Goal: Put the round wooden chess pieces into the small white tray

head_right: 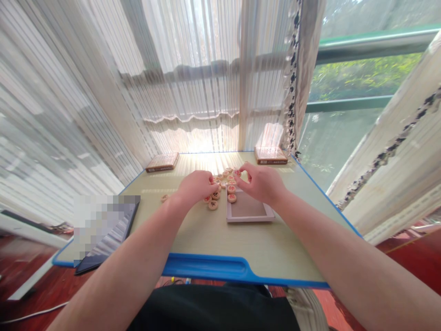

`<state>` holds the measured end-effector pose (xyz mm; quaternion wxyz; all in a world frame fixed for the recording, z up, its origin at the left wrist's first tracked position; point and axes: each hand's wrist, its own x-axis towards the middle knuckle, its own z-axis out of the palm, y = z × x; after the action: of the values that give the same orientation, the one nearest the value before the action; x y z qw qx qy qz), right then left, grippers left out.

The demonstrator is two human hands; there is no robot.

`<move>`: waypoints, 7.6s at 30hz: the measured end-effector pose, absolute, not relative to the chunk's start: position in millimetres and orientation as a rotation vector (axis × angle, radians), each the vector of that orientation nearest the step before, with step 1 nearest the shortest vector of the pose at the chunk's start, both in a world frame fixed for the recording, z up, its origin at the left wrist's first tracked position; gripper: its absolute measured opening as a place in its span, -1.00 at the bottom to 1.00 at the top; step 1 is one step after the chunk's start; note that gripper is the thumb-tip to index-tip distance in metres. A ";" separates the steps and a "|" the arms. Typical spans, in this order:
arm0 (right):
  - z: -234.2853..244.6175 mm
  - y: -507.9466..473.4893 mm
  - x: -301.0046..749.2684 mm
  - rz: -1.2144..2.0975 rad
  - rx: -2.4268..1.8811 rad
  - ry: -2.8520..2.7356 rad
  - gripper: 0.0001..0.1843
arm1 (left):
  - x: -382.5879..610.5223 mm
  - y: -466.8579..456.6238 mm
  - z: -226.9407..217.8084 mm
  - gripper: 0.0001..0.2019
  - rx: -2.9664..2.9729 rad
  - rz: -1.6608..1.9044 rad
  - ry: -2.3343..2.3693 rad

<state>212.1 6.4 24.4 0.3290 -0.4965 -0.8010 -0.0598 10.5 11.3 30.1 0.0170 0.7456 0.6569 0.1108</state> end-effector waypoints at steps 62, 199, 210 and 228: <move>17.3 28.0 223.3 -0.032 -1.436 -2.035 -0.67 | 21.3 2.5 34.8 -0.60 2.559 0.505 1.716; 34.8 -16.1 200.6 0.006 -1.089 -2.729 -0.79 | 23.7 7.6 29.2 -0.80 2.602 0.982 1.346; 35.2 -15.7 199.7 0.017 -1.081 -2.751 -0.80 | 25.6 2.6 32.2 -0.81 2.684 0.934 1.332; 32.5 -13.0 202.2 0.006 -1.238 -2.773 -0.79 | 20.0 11.8 26.8 -0.80 2.505 1.035 1.376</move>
<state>202.2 -13.0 32.5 0.0524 -0.4071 -0.9119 0.0019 20.0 11.8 26.8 0.0512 0.8230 0.4520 0.3401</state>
